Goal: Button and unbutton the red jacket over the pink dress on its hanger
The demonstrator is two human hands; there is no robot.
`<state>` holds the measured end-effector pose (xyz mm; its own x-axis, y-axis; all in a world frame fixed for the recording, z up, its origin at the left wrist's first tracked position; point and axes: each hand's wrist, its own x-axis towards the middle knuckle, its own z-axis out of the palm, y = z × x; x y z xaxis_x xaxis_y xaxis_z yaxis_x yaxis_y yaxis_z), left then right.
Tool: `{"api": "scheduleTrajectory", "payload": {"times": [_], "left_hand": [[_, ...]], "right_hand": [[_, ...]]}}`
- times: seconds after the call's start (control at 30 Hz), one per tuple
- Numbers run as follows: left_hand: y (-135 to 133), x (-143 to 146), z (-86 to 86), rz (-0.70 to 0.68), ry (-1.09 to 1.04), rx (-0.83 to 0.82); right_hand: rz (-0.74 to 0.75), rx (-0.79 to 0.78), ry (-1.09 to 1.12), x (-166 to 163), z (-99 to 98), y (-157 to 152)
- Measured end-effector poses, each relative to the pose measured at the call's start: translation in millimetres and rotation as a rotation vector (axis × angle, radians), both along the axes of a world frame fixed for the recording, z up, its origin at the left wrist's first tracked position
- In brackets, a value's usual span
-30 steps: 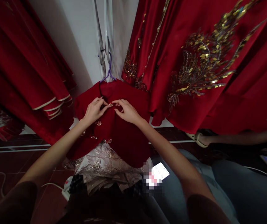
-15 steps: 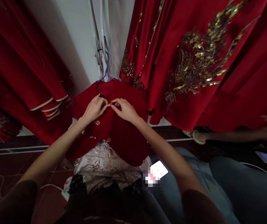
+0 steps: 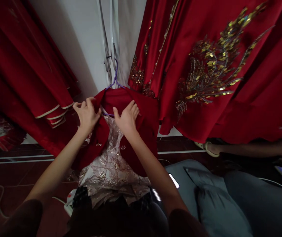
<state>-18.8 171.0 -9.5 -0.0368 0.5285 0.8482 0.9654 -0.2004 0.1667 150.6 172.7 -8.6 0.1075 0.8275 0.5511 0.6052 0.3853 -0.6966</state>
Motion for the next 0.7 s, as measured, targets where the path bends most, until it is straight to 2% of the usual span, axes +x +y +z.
{"api": "scheduleTrajectory", "payload": {"times": [0.07, 0.13, 0.23, 0.33, 0.5, 0.6, 0.7], "left_hand": [[-3.0, -6.1, 2.0, 0.004, -0.057, 0.006], [-3.2, -7.8, 0.6, -0.012, -0.100, 0.050], [-0.5, -4.3, -7.6, -0.024, -0.151, 0.119], [3.3, -4.6, -17.8, -0.038, -0.173, 0.114], [14.7, -35.3, -23.2, -0.070, -0.323, 0.074], [24.5, -57.2, -22.1, -0.086, -0.487, -0.006], [32.5, -69.7, -19.5, -0.080, -0.544, -0.194]], "right_hand": [[-0.079, 0.101, -0.016, 17.0, -10.2, 3.7], [-0.099, 0.172, -0.034, 32.1, -17.5, 10.4], [0.036, 0.233, -0.160, 48.5, -23.9, 23.1], [0.137, 0.232, -0.242, 62.2, -28.4, 33.1], [0.065, 0.221, -0.148, 89.2, -29.1, 35.2], [0.040, 0.297, -0.130, 100.9, -22.3, 33.8], [0.021, 0.282, -0.184, 107.1, -11.5, 40.0]]}}
